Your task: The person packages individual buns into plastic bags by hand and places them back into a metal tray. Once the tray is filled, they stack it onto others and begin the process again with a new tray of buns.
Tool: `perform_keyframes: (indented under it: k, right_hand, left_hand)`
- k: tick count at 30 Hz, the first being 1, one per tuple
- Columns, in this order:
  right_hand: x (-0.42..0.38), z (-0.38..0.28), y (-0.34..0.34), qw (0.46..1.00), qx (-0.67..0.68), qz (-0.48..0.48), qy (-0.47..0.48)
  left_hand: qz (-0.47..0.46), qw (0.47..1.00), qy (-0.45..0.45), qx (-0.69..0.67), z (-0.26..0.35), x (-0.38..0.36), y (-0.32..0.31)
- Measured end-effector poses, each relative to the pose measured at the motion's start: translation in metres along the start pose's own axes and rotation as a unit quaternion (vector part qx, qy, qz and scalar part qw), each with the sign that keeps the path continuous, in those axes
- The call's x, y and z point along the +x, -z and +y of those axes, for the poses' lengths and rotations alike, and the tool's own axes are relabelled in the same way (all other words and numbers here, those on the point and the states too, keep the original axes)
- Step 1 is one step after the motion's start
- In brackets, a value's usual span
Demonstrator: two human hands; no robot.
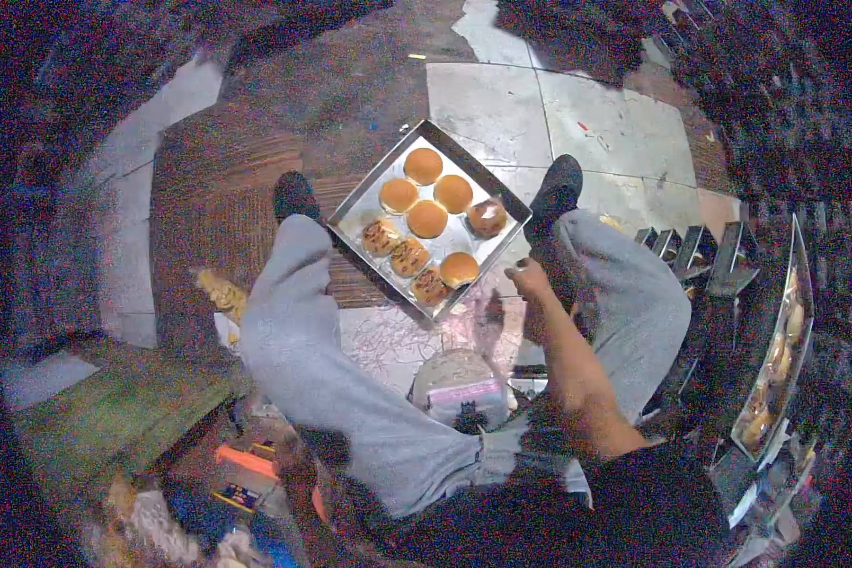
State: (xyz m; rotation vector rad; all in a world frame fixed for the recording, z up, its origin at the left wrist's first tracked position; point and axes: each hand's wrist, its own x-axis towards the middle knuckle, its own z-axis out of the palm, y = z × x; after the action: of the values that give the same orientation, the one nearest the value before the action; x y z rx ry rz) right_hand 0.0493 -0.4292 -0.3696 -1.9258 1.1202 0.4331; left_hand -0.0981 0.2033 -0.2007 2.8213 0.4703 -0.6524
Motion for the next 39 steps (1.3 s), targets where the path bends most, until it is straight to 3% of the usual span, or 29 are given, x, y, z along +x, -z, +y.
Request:
perform_keyframes:
  k: [1,2,4,6,7,8,10,12,13,14,15,16,17,18,19,20,22,23,24,25,26,28,30,31,32,35,36,37,39]
  right_hand:
    - [-0.007,0.001,0.015,0.984,-0.108,-0.135,0.033]
    - [-0.042,-0.027,0.015,0.991,-0.075,-0.101,0.042]
    - [-0.131,-0.088,0.017,0.956,-0.168,-0.041,0.237]
    - [-0.214,-0.100,0.009,0.925,-0.167,-0.105,0.324]
    - [-0.252,-0.098,0.009,0.908,-0.234,-0.175,0.300]
    - [-0.281,-0.086,0.013,0.870,-0.257,-0.221,0.359]
    - [-0.320,-0.047,0.000,0.844,-0.292,-0.177,0.414]
    - [-0.340,-0.042,-0.001,0.839,-0.273,-0.117,0.456]
    - [-0.344,-0.044,0.000,0.836,-0.269,-0.112,0.465]
    - [-0.348,-0.048,0.001,0.834,-0.247,-0.048,0.492]
    - [-0.352,-0.051,0.003,0.827,-0.220,0.015,0.517]
    - [-0.360,-0.056,0.010,0.821,-0.212,0.017,0.529]
    - [-0.370,-0.061,0.019,0.859,-0.187,-0.047,0.473]
    - [-0.374,-0.062,0.025,0.888,-0.164,-0.111,0.415]
    - [-0.369,-0.054,0.019,0.898,-0.145,-0.096,0.404]
    - [-0.363,-0.045,0.022,0.894,-0.141,-0.099,0.414]
    - [-0.354,-0.050,0.042,0.862,-0.105,-0.215,0.448]
    - [-0.331,-0.050,0.046,0.852,-0.089,-0.172,0.486]
    - [-0.343,-0.083,0.070,0.876,-0.020,-0.154,0.456]
    - [-0.339,-0.103,0.089,0.855,-0.004,-0.144,0.498]
    - [-0.337,-0.114,0.106,0.835,0.011,-0.136,0.533]
    - [-0.352,-0.134,0.127,0.856,-0.028,-0.173,0.485]
    - [-0.359,-0.142,0.127,0.874,-0.065,-0.202,0.438]
    - [-0.362,-0.142,0.124,0.832,-0.022,-0.189,0.520]
    - [-0.364,-0.140,0.121,0.781,0.019,-0.178,0.598]
    - [-0.360,-0.118,0.096,0.809,-0.051,-0.153,0.566]
    - [-0.360,-0.116,0.090,0.818,-0.058,-0.135,0.556]
    - [-0.359,-0.117,0.085,0.785,-0.099,-0.070,0.608]
    - [-0.360,-0.121,0.079,0.798,-0.069,-0.096,0.591]
  left_hand:
    - [0.039,0.998,-0.032,-0.032,0.013,0.021,0.007]
    - [0.091,0.991,-0.071,-0.073,0.035,0.043,0.016]
    - [0.211,0.953,-0.159,-0.150,0.092,0.072,0.050]
    - [0.270,0.925,-0.195,-0.182,0.161,0.061,0.103]
    - [0.281,0.904,-0.188,-0.263,0.202,0.042,0.135]
    - [0.290,0.875,-0.182,-0.342,0.227,0.020,0.148]
    - [0.247,0.854,-0.270,-0.370,0.244,-0.005,0.123]
    - [0.055,0.846,-0.353,-0.396,0.267,-0.030,0.088]
    - [0.025,0.840,-0.400,-0.366,0.281,-0.039,0.062]
    - [-0.004,0.833,-0.442,-0.334,0.292,-0.051,0.042]
    - [-0.008,0.861,-0.433,-0.266,0.296,-0.069,0.032]
    - [-0.012,0.886,-0.421,-0.194,0.298,-0.080,0.032]
    - [0.003,0.888,-0.421,-0.187,0.298,-0.080,0.037]
    - [-0.131,0.917,-0.336,-0.168,0.301,-0.082,0.049]
    - [-0.263,0.922,-0.239,-0.150,0.304,-0.085,0.057]
    - [-0.252,0.927,-0.235,-0.150,0.301,-0.085,0.049]
    - [-0.034,0.874,-0.376,-0.305,0.293,-0.081,0.027]
    - [-0.024,0.876,-0.376,-0.301,0.292,-0.076,0.024]
    - [-0.096,0.844,-0.405,-0.339,0.296,-0.068,0.031]
    - [-0.172,0.805,-0.427,-0.374,0.299,-0.063,0.038]
    - [-0.171,0.807,-0.425,-0.373,0.303,-0.059,0.050]
    - [0.027,0.865,-0.483,-0.138,0.316,-0.046,0.086]
    - [0.053,0.832,-0.543,-0.097,0.328,-0.035,0.116]
    - [0.079,0.798,-0.595,-0.060,0.333,-0.031,0.123]
    - [0.084,0.797,-0.595,-0.060,0.336,-0.030,0.123]
    - [0.150,0.741,-0.654,0.023,0.341,-0.027,0.109]
    - [0.155,0.744,-0.649,0.022,0.343,-0.030,0.107]
    - [0.171,0.739,-0.652,0.021,0.347,-0.035,0.106]
    - [0.158,0.750,-0.641,0.047,0.346,-0.038,0.110]
